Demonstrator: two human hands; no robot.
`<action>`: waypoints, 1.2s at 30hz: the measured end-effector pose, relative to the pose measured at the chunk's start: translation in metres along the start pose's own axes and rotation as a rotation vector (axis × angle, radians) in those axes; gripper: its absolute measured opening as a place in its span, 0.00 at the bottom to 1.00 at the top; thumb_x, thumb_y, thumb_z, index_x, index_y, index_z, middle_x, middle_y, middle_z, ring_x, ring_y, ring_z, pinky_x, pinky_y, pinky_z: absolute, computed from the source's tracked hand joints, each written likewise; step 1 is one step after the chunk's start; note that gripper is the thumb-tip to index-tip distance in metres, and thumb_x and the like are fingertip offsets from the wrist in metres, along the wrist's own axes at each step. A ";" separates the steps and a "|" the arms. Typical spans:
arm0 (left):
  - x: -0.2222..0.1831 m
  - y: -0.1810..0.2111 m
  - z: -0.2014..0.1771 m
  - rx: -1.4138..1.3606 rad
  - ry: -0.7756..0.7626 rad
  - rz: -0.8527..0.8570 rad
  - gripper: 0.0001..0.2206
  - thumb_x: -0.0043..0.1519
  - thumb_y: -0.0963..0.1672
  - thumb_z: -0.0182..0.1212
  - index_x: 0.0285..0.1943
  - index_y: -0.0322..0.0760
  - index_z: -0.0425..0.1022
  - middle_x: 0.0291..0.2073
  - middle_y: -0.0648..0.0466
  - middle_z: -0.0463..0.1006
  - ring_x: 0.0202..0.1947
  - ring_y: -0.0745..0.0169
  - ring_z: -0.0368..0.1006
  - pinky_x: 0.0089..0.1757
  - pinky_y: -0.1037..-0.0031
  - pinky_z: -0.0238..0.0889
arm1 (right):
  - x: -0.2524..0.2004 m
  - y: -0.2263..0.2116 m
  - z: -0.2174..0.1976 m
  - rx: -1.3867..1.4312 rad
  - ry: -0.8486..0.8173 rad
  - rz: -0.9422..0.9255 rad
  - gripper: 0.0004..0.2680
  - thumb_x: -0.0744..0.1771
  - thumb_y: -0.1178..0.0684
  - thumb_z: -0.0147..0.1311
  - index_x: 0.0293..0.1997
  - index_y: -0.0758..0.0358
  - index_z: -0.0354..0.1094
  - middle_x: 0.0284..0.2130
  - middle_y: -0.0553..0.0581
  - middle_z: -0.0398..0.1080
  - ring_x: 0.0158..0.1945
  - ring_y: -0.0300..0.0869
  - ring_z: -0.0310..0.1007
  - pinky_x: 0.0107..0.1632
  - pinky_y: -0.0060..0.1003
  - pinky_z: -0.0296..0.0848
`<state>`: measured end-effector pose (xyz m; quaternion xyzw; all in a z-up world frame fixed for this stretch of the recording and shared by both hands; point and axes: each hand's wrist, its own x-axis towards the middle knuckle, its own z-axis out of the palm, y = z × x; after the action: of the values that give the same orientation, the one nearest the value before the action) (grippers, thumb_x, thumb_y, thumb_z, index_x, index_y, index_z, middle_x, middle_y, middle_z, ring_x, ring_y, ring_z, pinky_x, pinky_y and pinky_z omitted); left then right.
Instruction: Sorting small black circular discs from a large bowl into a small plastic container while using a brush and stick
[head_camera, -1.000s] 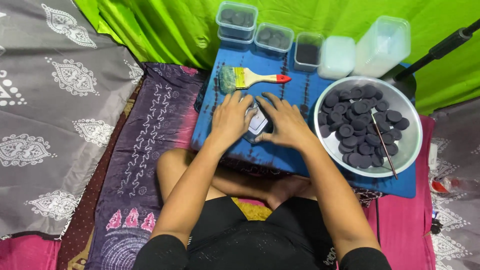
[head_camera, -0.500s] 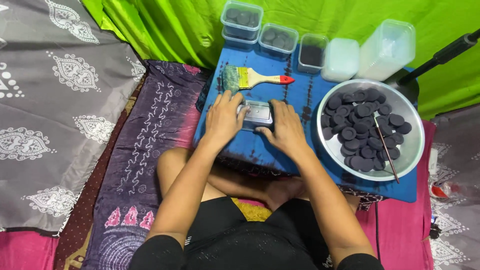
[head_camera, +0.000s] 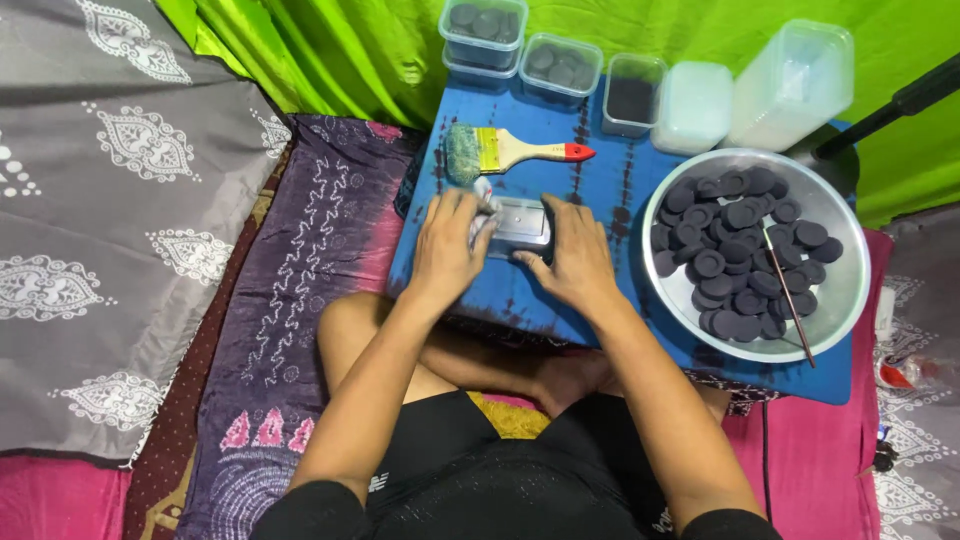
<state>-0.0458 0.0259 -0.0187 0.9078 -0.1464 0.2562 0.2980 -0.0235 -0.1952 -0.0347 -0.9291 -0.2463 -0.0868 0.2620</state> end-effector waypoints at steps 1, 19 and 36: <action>0.006 -0.004 0.004 -0.002 -0.001 -0.008 0.09 0.58 0.42 0.67 0.44 0.42 0.71 0.37 0.50 0.68 0.40 0.41 0.70 0.44 0.58 0.68 | 0.000 0.000 0.002 0.000 -0.008 -0.001 0.32 0.60 0.42 0.71 0.69 0.61 0.57 0.51 0.63 0.71 0.58 0.56 0.68 0.50 0.55 0.71; 0.018 0.015 -0.005 0.233 0.018 -0.069 0.10 0.57 0.44 0.69 0.39 0.41 0.71 0.40 0.45 0.70 0.37 0.38 0.72 0.35 0.56 0.70 | 0.006 -0.005 0.005 -0.005 0.072 -0.099 0.29 0.59 0.34 0.70 0.60 0.59 0.62 0.43 0.57 0.70 0.50 0.52 0.70 0.46 0.51 0.71; -0.008 0.021 -0.021 0.242 -0.127 -0.128 0.08 0.59 0.46 0.66 0.40 0.45 0.70 0.39 0.50 0.69 0.40 0.42 0.73 0.36 0.58 0.73 | 0.002 -0.002 0.012 -0.024 0.096 -0.133 0.30 0.59 0.37 0.71 0.61 0.61 0.62 0.43 0.58 0.70 0.48 0.53 0.70 0.45 0.50 0.71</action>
<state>-0.0694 0.0231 0.0013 0.9589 -0.0750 0.1947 0.1922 -0.0225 -0.1870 -0.0435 -0.9086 -0.2933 -0.1514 0.2560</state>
